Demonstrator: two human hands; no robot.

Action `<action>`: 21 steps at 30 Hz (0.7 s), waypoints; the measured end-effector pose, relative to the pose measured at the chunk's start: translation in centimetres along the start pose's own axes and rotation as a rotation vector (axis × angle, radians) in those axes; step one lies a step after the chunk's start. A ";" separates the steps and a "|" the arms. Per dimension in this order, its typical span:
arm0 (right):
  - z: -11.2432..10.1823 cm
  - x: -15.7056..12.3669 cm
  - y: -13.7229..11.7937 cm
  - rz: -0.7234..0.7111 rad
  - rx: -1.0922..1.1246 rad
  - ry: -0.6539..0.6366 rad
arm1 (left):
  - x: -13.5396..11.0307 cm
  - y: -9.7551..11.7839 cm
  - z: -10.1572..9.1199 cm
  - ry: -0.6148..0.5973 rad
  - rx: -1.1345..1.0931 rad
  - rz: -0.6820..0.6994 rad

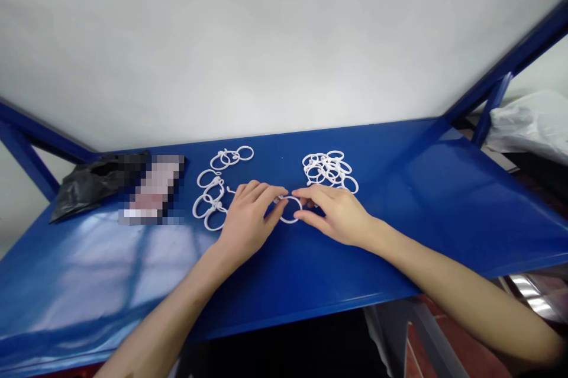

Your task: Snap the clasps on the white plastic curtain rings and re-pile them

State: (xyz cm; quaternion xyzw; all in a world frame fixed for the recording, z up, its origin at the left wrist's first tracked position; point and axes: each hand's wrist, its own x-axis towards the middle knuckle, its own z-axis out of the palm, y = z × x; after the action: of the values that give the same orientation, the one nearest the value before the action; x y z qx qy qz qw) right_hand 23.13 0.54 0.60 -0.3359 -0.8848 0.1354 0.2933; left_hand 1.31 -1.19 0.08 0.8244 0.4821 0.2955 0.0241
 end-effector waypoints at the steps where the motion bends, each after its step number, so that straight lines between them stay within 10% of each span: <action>1: 0.3 -0.1 0.0 0.008 0.028 0.000 | -0.1 0.1 0.0 0.010 -0.053 -0.003; 9: 1.0 -0.6 0.1 -0.047 0.112 0.154 | 0.1 0.6 -0.7 -0.027 -0.406 -0.250; 21: 0.8 -0.3 0.2 -0.104 0.167 0.196 | 0.2 0.6 -0.5 -0.057 -0.444 -0.172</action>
State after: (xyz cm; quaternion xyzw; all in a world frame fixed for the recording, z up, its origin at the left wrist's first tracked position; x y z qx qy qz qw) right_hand 22.93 0.41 -0.26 -0.2757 -0.8537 0.1599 0.4119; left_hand 1.60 -1.53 0.80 0.7630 0.4728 0.3676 0.2434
